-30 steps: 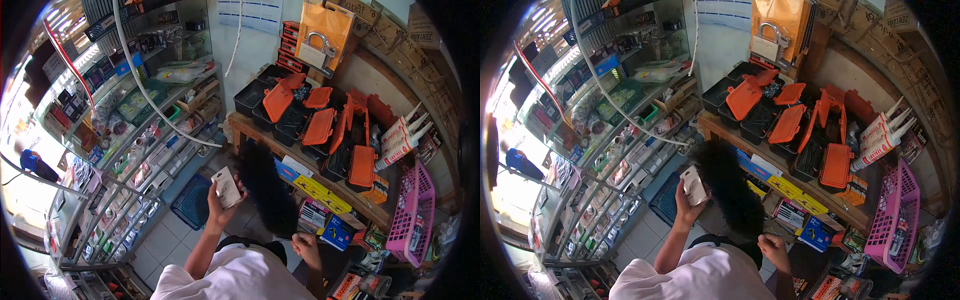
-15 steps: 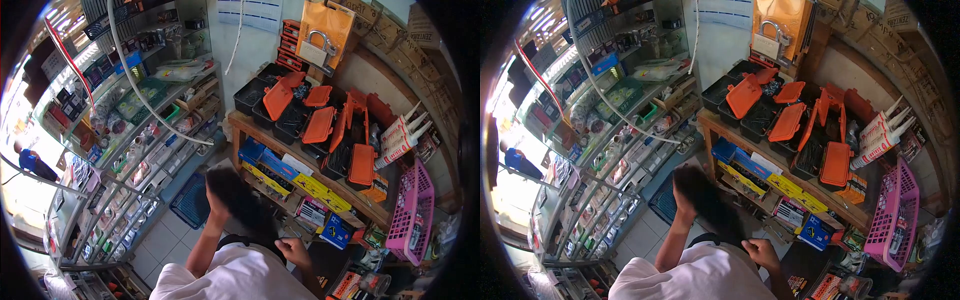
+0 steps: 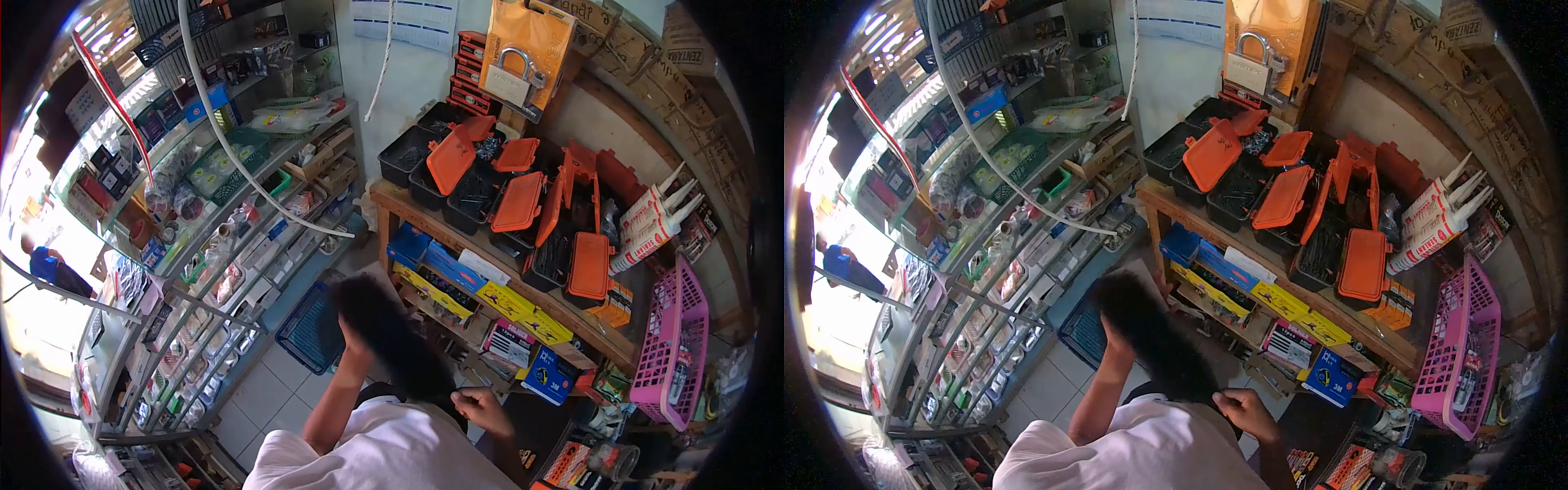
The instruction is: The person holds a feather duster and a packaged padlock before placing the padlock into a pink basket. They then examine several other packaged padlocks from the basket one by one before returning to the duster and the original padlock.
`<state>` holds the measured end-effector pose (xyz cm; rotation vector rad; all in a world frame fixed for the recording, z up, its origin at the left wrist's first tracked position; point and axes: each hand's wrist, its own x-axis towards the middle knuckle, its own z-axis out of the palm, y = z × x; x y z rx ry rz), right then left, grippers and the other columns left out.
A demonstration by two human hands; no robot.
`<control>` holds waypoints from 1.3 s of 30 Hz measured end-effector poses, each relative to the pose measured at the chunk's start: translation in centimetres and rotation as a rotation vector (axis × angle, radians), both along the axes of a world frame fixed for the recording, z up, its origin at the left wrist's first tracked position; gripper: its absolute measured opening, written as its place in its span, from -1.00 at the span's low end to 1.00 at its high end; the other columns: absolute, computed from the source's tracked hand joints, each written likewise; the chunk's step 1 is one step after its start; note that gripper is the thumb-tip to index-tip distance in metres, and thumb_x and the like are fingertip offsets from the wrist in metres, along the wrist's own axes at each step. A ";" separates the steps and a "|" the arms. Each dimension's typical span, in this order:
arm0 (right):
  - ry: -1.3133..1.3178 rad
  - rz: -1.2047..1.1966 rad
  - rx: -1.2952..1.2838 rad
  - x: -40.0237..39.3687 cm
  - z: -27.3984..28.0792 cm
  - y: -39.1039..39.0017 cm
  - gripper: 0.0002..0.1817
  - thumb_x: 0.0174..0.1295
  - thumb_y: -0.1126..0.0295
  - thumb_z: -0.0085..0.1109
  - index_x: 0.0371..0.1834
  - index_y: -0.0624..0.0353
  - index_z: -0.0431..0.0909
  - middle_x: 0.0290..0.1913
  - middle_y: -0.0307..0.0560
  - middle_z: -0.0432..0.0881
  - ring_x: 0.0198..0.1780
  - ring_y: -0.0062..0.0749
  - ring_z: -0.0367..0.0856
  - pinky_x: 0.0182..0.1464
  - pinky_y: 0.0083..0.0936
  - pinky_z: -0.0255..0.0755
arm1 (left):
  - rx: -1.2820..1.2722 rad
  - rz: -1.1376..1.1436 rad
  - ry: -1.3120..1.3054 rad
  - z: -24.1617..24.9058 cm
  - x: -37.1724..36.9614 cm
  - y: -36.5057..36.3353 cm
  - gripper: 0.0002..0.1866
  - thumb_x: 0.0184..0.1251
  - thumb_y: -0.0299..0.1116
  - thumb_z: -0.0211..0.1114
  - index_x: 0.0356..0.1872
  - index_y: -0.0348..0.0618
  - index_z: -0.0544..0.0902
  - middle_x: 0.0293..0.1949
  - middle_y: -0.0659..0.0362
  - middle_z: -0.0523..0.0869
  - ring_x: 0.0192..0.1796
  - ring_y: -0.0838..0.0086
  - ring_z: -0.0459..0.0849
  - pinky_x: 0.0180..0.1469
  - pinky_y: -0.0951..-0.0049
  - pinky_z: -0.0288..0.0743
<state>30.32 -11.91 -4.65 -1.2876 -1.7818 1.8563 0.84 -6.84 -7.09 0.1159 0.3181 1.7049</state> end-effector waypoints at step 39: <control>-0.057 -0.081 0.201 -2.5 -0.4 0.4 -0.56 0.43 0.22 0.20 -0.51 0.34 0.41 -0.63 -0.20 0.21 -0.49 -0.62 0.15 -0.46 -0.47 0.14 | -0.008 -0.030 -0.172 1.1 -1.4 -0.7 -0.17 0.42 0.35 -0.09 0.51 -0.02 0.27 0.48 0.00 0.34 0.48 0.01 0.33 0.48 -0.16 0.15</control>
